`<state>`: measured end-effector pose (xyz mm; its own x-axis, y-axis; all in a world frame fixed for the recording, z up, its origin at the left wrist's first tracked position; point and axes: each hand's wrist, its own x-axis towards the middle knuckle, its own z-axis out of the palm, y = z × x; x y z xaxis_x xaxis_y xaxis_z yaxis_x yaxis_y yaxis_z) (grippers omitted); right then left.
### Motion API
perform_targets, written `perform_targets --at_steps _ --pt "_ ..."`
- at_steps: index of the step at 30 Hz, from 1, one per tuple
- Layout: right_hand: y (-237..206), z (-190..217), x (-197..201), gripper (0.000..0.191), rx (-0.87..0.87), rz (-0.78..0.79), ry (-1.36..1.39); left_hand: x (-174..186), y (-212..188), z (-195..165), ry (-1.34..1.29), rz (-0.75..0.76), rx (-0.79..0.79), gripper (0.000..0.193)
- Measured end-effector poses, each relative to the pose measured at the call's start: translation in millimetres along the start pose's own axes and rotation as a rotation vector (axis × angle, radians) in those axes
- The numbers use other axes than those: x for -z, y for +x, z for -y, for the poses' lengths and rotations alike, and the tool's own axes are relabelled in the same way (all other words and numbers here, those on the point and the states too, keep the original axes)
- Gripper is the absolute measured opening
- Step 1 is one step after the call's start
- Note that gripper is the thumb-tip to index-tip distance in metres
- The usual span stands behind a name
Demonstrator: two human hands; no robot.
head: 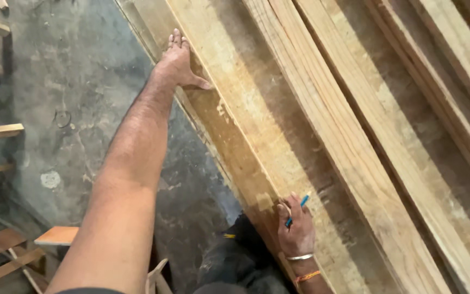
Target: The person stands at a large stack of wooden planks on the workshop floor, lifting and shifting planks aside to reach pieces underneath, marking plank surfaces with a pencil, and holding individual planks up to view their ends and faces. They continue moving along the stack selecting and repositioning planks.
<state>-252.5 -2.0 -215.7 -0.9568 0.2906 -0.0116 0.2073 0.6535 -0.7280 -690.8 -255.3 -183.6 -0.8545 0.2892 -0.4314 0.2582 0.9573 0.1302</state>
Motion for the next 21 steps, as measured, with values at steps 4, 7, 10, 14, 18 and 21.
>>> perform_targets --at_steps 4,7,10,14,18,21 --pt "52 19 -19 0.044 -0.019 0.021 0.228 12 21 28 -0.027 -0.007 -0.015 0.161" --pt "108 40 -44 0.056 -0.262 0.113 0.313 24 42 51 -0.055 -0.018 -0.019 0.160" --pt "186 72 -88 0.044 -0.059 0.001 0.662 47 75 80 -0.030 -0.012 0.001 0.160" --pt "300 122 -146 0.030 -0.021 0.061 0.478 74 124 116 0.012 0.022 0.012 0.159" --pt "409 182 -207 0.023 -0.012 0.051 0.641 71 151 132 0.153 0.078 -0.002 0.159" --pt "475 223 -246 0.027 -0.111 0.125 0.659 67 153 139 0.150 0.066 -0.047 0.157"
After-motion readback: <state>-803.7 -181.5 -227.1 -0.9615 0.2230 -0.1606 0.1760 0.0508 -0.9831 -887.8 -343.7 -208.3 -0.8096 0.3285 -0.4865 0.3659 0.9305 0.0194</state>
